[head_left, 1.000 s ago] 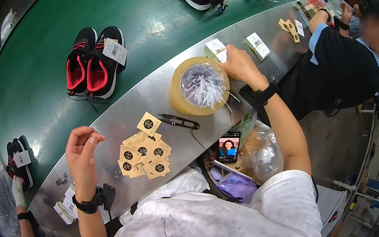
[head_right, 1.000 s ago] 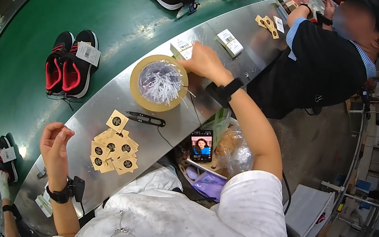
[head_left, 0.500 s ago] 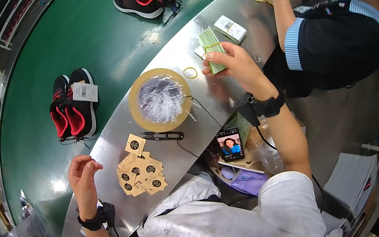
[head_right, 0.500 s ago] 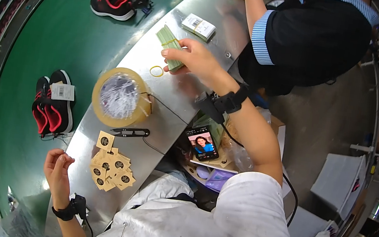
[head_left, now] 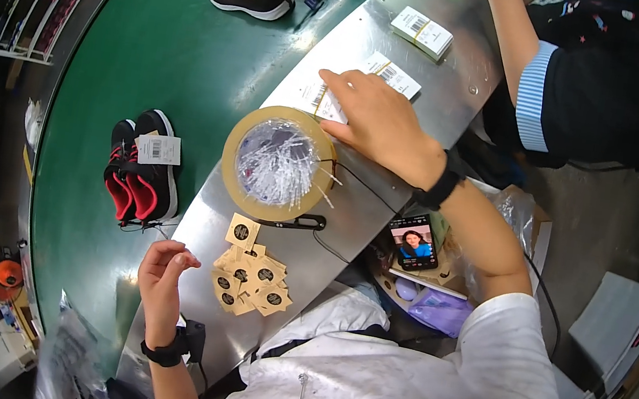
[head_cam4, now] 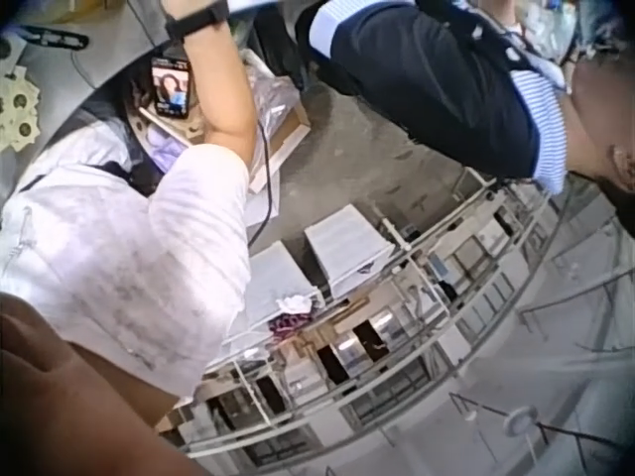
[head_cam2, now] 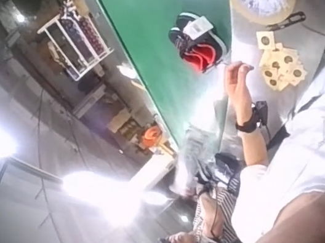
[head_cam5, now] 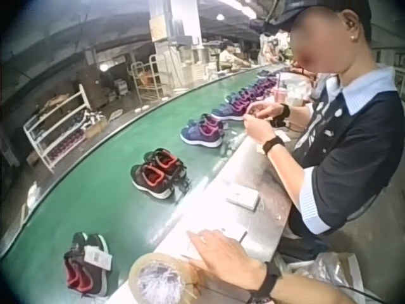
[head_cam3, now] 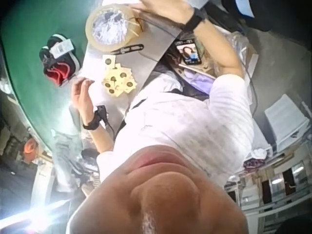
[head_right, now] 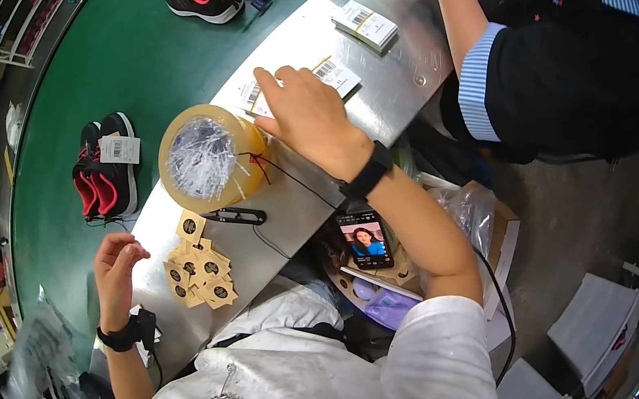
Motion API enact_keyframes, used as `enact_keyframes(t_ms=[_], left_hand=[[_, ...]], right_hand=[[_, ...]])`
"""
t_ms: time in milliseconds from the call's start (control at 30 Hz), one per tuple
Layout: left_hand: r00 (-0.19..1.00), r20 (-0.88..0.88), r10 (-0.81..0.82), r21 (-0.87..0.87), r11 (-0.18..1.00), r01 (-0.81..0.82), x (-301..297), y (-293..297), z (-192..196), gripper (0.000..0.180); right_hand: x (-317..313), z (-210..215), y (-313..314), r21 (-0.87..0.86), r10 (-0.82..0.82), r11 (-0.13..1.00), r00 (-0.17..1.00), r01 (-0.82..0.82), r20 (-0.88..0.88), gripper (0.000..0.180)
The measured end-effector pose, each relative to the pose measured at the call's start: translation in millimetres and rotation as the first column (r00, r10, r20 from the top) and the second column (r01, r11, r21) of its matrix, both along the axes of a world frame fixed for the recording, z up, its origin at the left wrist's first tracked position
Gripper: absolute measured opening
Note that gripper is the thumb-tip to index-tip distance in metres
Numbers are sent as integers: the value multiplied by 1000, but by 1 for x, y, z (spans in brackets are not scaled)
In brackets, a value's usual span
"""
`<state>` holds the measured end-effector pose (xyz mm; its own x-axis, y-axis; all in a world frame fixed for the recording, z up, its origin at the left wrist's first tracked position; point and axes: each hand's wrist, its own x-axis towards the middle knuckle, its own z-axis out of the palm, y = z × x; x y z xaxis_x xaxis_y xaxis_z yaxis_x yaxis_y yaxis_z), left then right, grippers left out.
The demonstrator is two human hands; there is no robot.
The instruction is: The recorder is attaching labels and tags to various athletic shoes on a conveyor belt assembly line.
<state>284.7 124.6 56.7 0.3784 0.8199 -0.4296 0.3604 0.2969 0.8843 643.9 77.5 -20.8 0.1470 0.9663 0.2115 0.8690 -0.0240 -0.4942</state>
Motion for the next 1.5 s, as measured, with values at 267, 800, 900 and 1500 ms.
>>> enact_keyframes(t_ms=[267,800,900,1500], left_hand=[[991,46,126,-7,992,-126,-22,-3,-2,10],[961,162,225,22,973,-231,-76,-43,-3,11],[978,99,186,-28,983,-184,-82,-55,-5,12],[728,-631,-268,406,686,604,-35,-82,-24,106]], right_hand=[[8,2,-1,-98,36,994,998,-40,-44,26],[32,35,-36,100,-241,964,968,247,-64,21],[23,43,-58,-76,-418,906,908,416,-11,14],[-192,47,-100,-329,211,905,956,-270,-202,95]])
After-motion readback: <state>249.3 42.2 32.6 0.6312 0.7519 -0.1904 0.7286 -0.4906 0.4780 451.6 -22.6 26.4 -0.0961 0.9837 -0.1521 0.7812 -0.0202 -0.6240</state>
